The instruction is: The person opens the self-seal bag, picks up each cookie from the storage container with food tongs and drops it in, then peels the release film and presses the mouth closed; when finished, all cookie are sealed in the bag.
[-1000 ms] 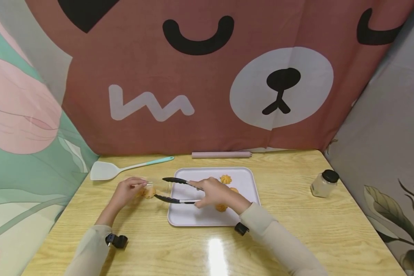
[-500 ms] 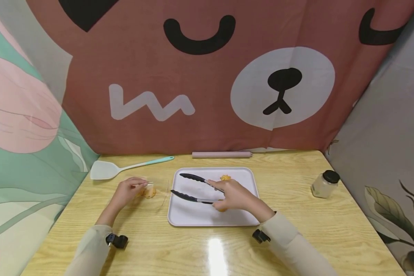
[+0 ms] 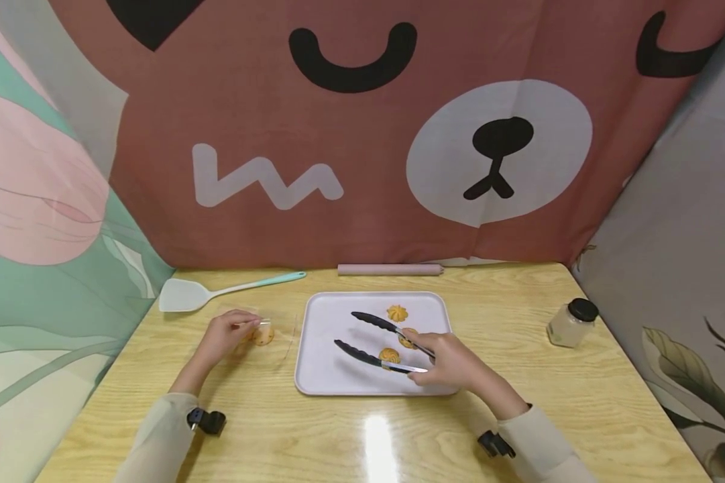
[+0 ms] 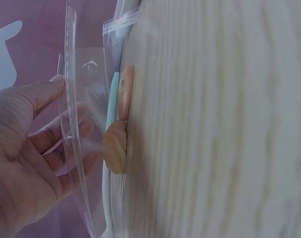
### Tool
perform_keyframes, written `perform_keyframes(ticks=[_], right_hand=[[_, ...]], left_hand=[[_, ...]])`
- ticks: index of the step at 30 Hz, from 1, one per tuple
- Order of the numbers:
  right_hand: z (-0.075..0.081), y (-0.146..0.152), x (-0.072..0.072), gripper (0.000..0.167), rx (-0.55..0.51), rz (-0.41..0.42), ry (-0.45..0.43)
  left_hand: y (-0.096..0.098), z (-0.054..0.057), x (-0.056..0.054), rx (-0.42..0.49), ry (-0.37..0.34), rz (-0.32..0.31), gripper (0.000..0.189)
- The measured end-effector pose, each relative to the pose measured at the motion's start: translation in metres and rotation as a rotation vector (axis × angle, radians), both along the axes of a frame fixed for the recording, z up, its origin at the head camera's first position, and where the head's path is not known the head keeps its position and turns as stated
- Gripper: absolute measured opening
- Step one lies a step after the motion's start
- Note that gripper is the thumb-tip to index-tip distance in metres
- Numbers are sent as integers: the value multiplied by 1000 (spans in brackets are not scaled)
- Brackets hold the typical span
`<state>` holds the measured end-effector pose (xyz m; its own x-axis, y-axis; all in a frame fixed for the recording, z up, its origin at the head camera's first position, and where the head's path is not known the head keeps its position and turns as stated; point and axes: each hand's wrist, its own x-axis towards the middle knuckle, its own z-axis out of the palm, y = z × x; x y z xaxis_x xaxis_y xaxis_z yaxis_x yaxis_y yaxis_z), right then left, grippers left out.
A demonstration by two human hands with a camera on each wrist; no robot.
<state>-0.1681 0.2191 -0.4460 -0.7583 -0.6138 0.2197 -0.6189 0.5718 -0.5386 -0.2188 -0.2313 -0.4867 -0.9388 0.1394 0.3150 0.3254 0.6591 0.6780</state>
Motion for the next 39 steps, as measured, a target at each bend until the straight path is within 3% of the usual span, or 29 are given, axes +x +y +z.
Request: perform_keyframes(ticks=[10,17,39], right_hand=[[-7,17,17,71,27,-40,76],[-11,26,25,69,20,-49,3],[-23,46,37,64,53,-89,-47]], left_hand=[[0,-1,0,14,-35,8,12],[0,0,1,21,-51,9,13],[-1,0,1,11,-34,4,13]])
